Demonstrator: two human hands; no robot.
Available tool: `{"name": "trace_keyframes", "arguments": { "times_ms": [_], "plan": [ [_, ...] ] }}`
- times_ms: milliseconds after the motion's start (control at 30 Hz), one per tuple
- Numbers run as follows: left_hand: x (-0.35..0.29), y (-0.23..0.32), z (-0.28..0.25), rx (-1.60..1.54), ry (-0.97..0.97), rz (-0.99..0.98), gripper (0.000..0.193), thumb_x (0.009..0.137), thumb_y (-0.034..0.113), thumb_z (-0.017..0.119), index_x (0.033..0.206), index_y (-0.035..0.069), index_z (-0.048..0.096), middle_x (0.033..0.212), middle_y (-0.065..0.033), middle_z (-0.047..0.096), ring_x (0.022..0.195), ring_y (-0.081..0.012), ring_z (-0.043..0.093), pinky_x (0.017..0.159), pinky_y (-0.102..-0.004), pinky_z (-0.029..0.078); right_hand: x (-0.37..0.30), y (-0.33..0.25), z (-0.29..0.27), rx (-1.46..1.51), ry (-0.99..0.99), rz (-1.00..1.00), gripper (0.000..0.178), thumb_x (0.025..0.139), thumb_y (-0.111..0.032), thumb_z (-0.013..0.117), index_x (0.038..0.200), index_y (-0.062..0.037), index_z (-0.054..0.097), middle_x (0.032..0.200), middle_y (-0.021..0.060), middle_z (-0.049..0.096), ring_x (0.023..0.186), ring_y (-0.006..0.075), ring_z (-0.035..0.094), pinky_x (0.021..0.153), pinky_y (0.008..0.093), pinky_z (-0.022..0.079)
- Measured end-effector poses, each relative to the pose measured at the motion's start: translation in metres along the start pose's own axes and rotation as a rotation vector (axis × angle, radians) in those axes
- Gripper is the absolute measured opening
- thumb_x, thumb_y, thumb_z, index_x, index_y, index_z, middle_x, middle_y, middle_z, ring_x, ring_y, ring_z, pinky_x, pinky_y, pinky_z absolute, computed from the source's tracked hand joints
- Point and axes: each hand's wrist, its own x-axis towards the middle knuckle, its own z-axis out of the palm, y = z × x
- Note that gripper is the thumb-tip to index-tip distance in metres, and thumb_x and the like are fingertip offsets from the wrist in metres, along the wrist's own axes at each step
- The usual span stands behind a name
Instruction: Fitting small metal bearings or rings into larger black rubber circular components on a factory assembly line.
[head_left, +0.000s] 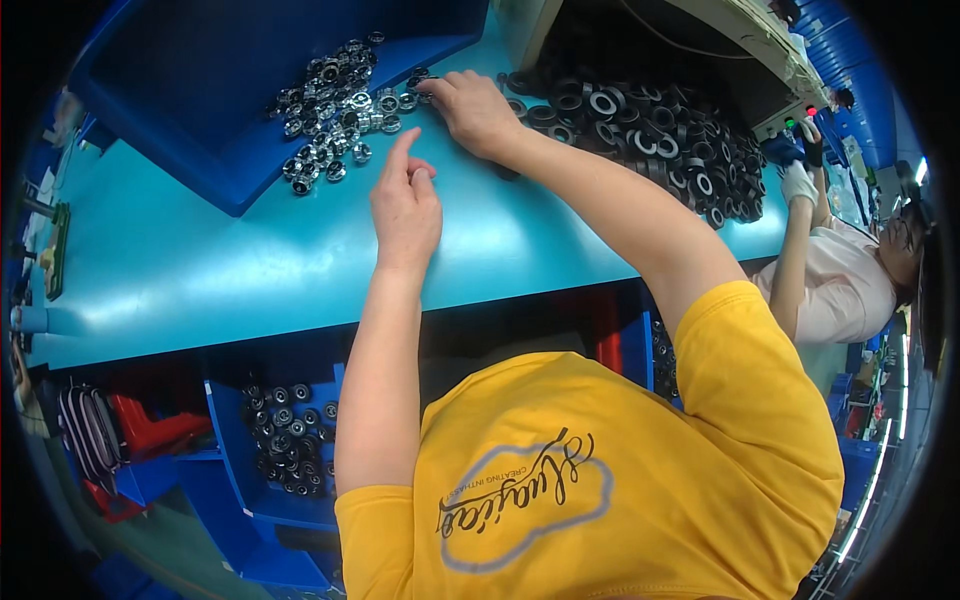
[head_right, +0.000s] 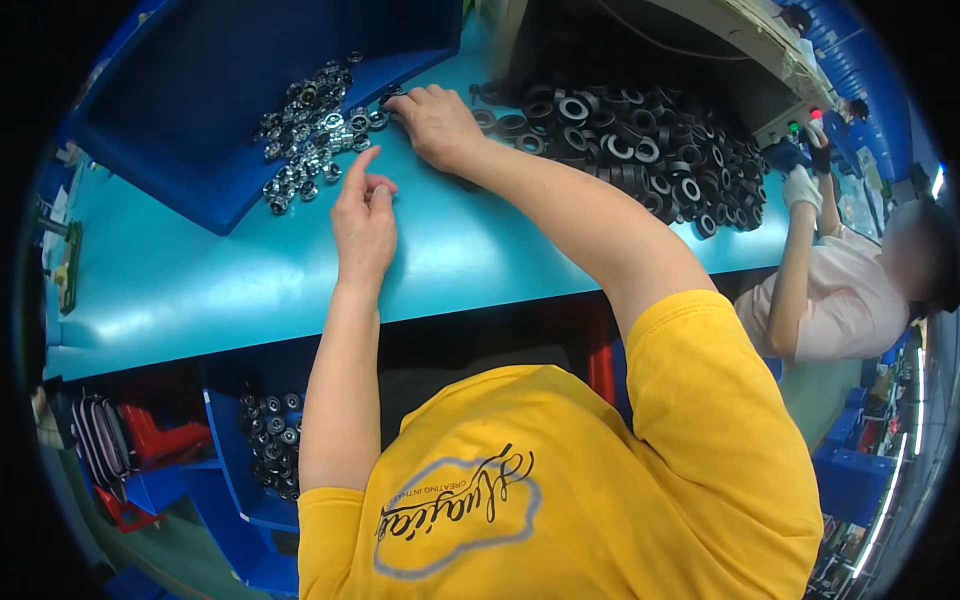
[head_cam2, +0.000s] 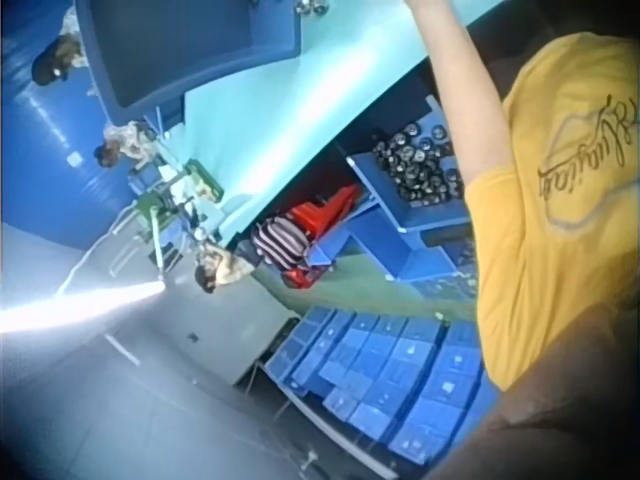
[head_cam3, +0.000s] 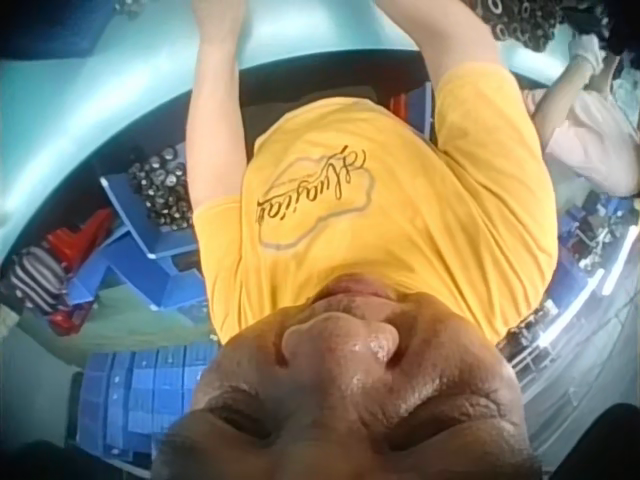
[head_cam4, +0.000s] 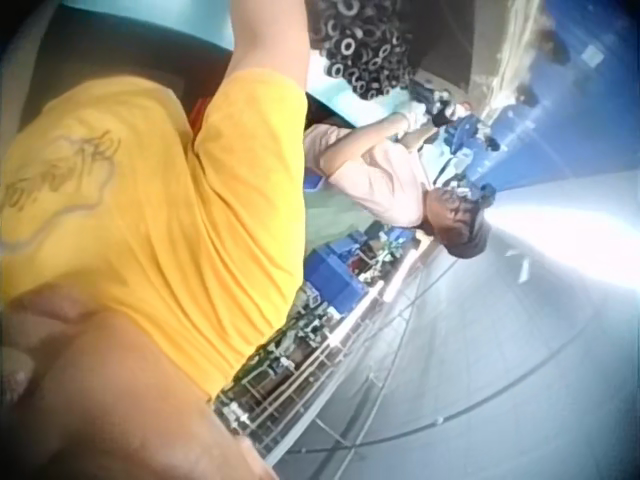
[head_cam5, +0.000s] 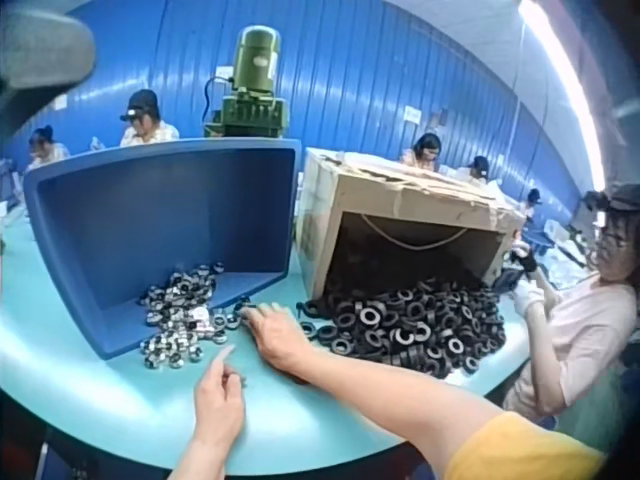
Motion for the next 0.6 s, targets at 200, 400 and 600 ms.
{"name": "trace_keyframes", "arguments": {
  "times_ms": [200,400,600],
  "plan": [
    [-0.004,-0.006,0.001,0.064,-0.017,0.017,0.045,0.093,-0.003,0.048,0.136,0.006,0.06,0.091,-0.013,0.066,0.086,-0.0279,0.066,0.083,-0.0408,0.053,-0.011,-0.006,-0.007,-0.192,0.107,0.033,0.035,0.089,-0.009,0.058,0.122,-0.0141,0.068,0.104,0.0054,0.07,0.101,0.0277,0.063,0.087,0.0428,0.045],
    [-0.005,-0.001,0.002,0.154,-0.038,0.118,0.04,0.093,-0.004,0.048,0.129,0.004,0.064,0.094,-0.014,0.066,0.086,-0.0285,0.065,0.082,-0.0414,0.053,-0.012,-0.005,-0.01,-0.173,0.121,0.143,0.033,0.089,-0.009,0.056,0.118,-0.0156,0.07,0.097,0.0025,0.071,0.097,0.0262,0.065,0.084,0.0426,0.044],
    [-0.002,0.001,0.009,0.149,-0.021,0.142,0.034,0.092,-0.003,0.05,0.119,0.005,0.069,0.094,-0.0147,0.067,0.085,-0.0288,0.066,0.08,-0.0403,0.053,-0.012,0.005,-0.045,0.58,0.17,0.522,0.029,0.101,-0.019,0.052,0.122,-0.0096,0.071,0.097,0.006,0.077,0.089,0.0236,0.072,0.084,0.0375,0.054]
  ]
}}
